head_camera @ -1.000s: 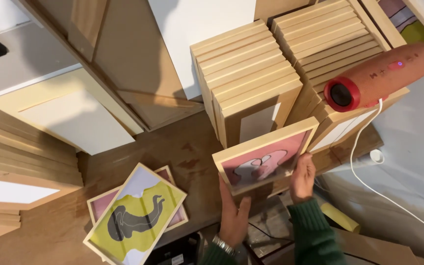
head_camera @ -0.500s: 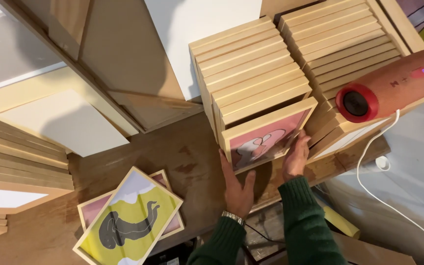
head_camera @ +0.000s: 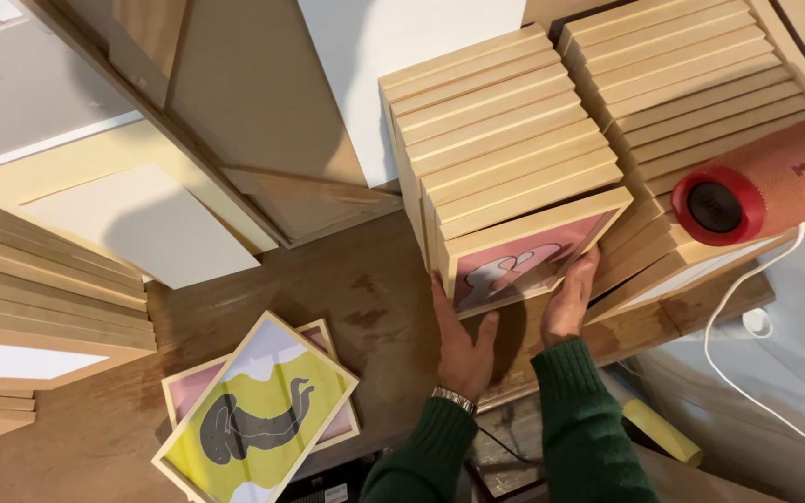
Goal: Sanding the edges of a picture frame, assembling the backing structure with a drill and wires, and organizing finished frames on storage shelves.
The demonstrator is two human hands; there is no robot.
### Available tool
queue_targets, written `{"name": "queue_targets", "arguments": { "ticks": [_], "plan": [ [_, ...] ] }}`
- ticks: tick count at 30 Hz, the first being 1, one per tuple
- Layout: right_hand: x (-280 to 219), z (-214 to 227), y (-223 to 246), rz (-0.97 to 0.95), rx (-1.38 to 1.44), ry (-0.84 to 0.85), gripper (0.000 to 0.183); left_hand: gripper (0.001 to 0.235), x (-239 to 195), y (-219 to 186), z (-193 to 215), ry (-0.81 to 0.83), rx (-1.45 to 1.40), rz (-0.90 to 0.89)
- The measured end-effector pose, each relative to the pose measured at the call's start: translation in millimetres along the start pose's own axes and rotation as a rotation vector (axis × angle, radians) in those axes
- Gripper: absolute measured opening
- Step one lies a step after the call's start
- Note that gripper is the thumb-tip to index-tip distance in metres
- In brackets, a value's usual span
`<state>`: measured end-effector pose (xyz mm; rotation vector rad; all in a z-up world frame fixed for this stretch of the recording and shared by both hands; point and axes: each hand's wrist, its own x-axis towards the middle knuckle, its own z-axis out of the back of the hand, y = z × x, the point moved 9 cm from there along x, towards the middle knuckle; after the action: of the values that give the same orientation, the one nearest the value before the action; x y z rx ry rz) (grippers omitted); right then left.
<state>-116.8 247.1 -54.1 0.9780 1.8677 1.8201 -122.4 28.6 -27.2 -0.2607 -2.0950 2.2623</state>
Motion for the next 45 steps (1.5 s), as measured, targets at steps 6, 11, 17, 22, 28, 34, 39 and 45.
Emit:
{"name": "queue_targets", "arguments": {
  "ticks": [6, 11, 17, 22, 28, 34, 39, 45],
  "plan": [
    [2, 2, -19, -0.110, 0.098, 0.053, 0.075, 0.092, 17, -18, 17, 0.066, -0.034, -0.138],
    [6, 13, -43, -0.151, 0.174, 0.026, 0.073, 0.094, 36, -44, 16, 0.081, -0.186, -0.169],
    [8, 16, -56, -0.249, 0.102, -0.018, 0.075, 0.098, 37, -44, 20, 0.048, -0.158, -0.153],
    [12, 13, -56, -0.233, 0.022, 0.034, 0.081, 0.101, 38, -34, 28, 0.035, -0.232, -0.153],
    [18, -6, 5, -0.222, -0.138, 0.048, 0.088, 0.103, 41, -40, 29, 0.084, -0.256, -0.160],
    [23, 10, -5, -0.286, -0.275, 0.022, 0.094, 0.103, 43, -37, 36, 0.067, -0.039, -0.168],
    [32, 3, 8, -0.200, -0.358, 0.073, 0.097, 0.105, 45, -38, 35, 0.095, -0.047, -0.114],
    [61, 21, -48, -0.299, 0.066, 0.065, 0.092, 0.101, 49, -35, 25, 0.178, -0.390, -0.110]
  ]
}}
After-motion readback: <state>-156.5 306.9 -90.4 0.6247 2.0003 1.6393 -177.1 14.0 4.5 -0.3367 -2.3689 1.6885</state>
